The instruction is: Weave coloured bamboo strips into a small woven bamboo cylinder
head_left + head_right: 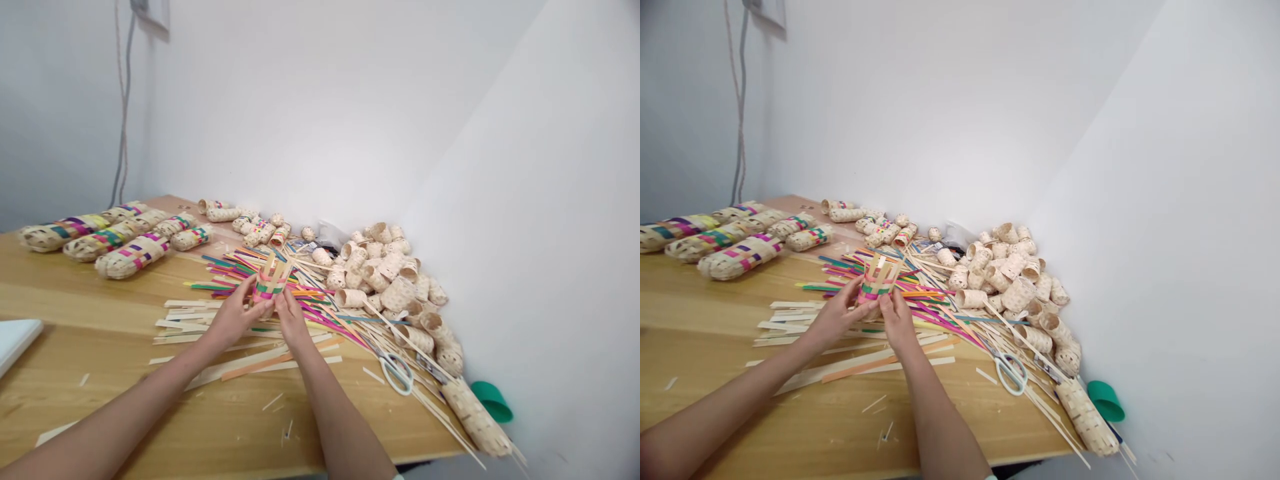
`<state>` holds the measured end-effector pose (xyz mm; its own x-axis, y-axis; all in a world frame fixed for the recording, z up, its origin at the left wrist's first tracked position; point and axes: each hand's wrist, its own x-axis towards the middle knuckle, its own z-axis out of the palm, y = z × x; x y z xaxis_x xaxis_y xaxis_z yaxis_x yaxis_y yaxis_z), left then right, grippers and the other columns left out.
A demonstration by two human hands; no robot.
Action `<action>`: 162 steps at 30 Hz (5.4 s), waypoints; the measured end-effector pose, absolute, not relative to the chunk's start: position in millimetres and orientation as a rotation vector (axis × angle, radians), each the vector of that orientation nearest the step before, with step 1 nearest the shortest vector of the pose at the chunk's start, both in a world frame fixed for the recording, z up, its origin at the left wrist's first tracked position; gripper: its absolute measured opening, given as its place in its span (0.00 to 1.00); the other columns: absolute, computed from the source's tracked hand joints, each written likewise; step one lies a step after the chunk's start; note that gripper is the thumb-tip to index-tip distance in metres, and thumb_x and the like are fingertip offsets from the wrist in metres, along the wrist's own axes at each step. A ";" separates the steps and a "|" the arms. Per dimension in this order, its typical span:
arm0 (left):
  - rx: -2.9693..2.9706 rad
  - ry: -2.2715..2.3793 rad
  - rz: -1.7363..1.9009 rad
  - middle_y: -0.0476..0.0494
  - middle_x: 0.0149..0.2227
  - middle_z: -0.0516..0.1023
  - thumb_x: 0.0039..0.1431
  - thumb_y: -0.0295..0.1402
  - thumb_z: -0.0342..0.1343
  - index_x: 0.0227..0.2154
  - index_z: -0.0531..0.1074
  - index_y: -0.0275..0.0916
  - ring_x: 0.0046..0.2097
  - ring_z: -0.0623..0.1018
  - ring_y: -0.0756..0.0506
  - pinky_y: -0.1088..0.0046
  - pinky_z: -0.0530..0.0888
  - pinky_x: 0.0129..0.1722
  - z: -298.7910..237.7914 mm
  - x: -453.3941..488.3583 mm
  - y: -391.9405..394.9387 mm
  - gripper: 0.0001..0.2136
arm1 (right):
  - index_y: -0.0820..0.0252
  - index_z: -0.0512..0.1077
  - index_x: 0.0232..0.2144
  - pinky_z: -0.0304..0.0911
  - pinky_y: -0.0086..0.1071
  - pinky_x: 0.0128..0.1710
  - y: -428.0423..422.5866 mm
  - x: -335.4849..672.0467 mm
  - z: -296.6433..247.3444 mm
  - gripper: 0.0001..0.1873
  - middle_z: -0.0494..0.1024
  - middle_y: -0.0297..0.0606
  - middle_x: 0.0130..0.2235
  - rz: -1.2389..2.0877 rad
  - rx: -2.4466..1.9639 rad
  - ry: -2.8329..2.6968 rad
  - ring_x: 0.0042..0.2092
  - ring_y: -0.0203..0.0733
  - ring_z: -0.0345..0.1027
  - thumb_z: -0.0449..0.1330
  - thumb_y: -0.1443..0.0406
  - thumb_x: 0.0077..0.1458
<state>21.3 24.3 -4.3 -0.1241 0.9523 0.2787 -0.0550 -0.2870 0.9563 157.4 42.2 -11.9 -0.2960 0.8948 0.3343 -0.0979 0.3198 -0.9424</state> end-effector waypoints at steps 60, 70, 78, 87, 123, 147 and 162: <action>1.381 0.914 1.360 0.46 0.33 0.77 0.52 0.48 0.61 0.55 0.67 0.37 0.31 0.74 0.44 0.67 0.72 0.37 1.4 13.4 22.5 0.30 | 0.57 0.76 0.37 0.70 0.34 0.43 42.4 164.2 -5.7 0.16 0.80 0.39 0.46 1.082 -0.731 -1.438 0.45 0.45 0.74 0.62 0.53 0.53; 1.355 0.879 1.382 0.42 0.41 0.80 0.51 0.48 0.62 0.53 0.71 0.38 0.43 0.76 0.40 0.64 0.71 0.47 -1.0 13.9 25.9 0.29 | 0.57 0.74 0.32 0.68 0.33 0.43 48.3 163.8 -15.1 0.14 0.81 0.38 0.43 1.057 -0.776 -1.413 0.44 0.44 0.73 0.62 0.53 0.52; 1.114 0.839 1.325 0.41 0.46 0.80 0.50 0.47 0.64 0.51 0.72 0.41 0.48 0.78 0.39 0.65 0.75 0.45 -10.1 19.6 24.2 0.27 | 0.59 0.74 0.27 0.67 0.32 0.37 51.8 165.8 -14.9 0.16 0.81 0.37 0.37 1.038 -0.872 -1.383 0.38 0.43 0.72 0.63 0.51 0.49; 0.771 0.648 1.332 0.36 0.47 0.81 0.58 0.45 0.59 0.53 0.71 0.38 0.44 0.80 0.39 0.63 0.78 0.40 -3.9 18.7 23.0 0.23 | 0.56 0.76 0.48 0.71 0.35 0.42 49.6 161.5 -16.5 0.24 0.80 0.40 0.44 1.010 -0.864 -1.431 0.43 0.43 0.72 0.65 0.56 0.48; 0.989 0.950 1.269 0.45 0.28 0.76 0.47 0.49 0.65 0.34 0.74 0.36 0.27 0.74 0.47 0.74 0.70 0.25 -6.6 20.2 19.4 0.20 | 0.57 0.69 0.32 0.69 0.31 0.33 39.3 165.4 1.6 0.08 0.74 0.33 0.31 0.915 -0.837 -1.501 0.32 0.37 0.69 0.60 0.60 0.51; 1.061 1.108 1.307 0.45 0.31 0.79 0.41 0.50 0.67 0.36 0.74 0.38 0.31 0.76 0.44 0.70 0.71 0.30 -8.7 18.6 23.3 0.24 | 0.56 0.68 0.33 0.71 0.33 0.34 45.3 161.7 -11.3 0.10 0.72 0.32 0.31 0.990 -0.858 -1.454 0.32 0.38 0.69 0.60 0.59 0.49; 0.882 0.887 1.342 0.47 0.33 0.79 0.45 0.48 0.68 0.41 0.71 0.39 0.31 0.78 0.46 0.72 0.76 0.30 -8.6 14.8 27.8 0.24 | 0.55 0.75 0.38 0.70 0.31 0.37 34.8 158.9 -9.3 0.08 0.75 0.38 0.38 0.575 -0.815 -1.678 0.40 0.40 0.70 0.58 0.62 0.56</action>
